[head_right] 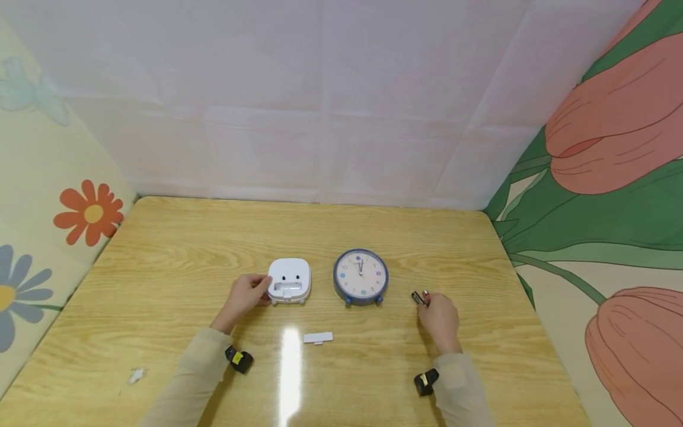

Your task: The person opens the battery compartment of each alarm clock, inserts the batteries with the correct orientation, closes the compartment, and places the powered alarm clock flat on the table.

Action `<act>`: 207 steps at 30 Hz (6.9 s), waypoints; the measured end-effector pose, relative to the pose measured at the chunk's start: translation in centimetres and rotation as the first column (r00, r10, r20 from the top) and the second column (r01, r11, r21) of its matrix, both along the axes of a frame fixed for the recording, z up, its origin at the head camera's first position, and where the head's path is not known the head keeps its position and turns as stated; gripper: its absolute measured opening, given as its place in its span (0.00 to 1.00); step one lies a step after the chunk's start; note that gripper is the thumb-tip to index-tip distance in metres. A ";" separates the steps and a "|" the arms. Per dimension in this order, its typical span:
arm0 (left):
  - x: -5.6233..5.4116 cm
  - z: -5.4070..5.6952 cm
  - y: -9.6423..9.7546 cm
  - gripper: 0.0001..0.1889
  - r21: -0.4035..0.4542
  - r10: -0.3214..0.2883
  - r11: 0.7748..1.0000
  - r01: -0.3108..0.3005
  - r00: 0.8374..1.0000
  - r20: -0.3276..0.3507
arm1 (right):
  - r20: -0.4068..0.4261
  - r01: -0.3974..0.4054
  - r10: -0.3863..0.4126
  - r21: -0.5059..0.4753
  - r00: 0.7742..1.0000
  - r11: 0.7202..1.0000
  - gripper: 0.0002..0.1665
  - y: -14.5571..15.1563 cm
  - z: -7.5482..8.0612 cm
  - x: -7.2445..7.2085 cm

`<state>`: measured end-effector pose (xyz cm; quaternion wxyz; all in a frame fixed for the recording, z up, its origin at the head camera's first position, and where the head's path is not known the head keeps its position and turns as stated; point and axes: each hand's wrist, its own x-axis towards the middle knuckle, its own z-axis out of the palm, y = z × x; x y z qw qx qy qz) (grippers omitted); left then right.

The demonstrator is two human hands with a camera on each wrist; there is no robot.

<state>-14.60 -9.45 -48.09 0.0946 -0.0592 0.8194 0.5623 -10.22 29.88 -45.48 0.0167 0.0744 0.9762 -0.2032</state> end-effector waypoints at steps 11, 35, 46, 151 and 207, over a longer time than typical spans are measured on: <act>0.0 -0.2 -0.1 0.15 0.013 -0.004 1.000 0.004 1.000 -0.001 | -0.110 0.023 -0.027 -0.044 0.994 0.999 0.14 -0.6 0.3 0.6; 0.0 -0.1 0.0 0.16 0.026 0.011 1.000 -0.012 0.999 0.031 | -0.259 -0.079 0.004 -0.279 0.966 0.957 0.08 -2.7 1.5 -0.4; 0.0 0.0 -0.1 0.16 0.024 0.008 1.000 -0.008 1.000 0.017 | -0.251 -0.096 0.006 -0.350 0.968 0.932 0.09 -3.6 2.4 -0.6; 0.0 0.4 0.1 0.16 0.019 0.017 1.000 -0.017 0.999 0.028 | -0.355 -0.407 0.261 -0.443 0.898 0.799 0.06 -16.3 1.9 -3.7; -0.1 0.1 -0.1 0.16 0.011 0.010 1.000 -0.010 1.000 0.024 | -0.174 -0.479 0.447 -0.374 0.877 0.794 0.05 -19.7 0.9 -5.1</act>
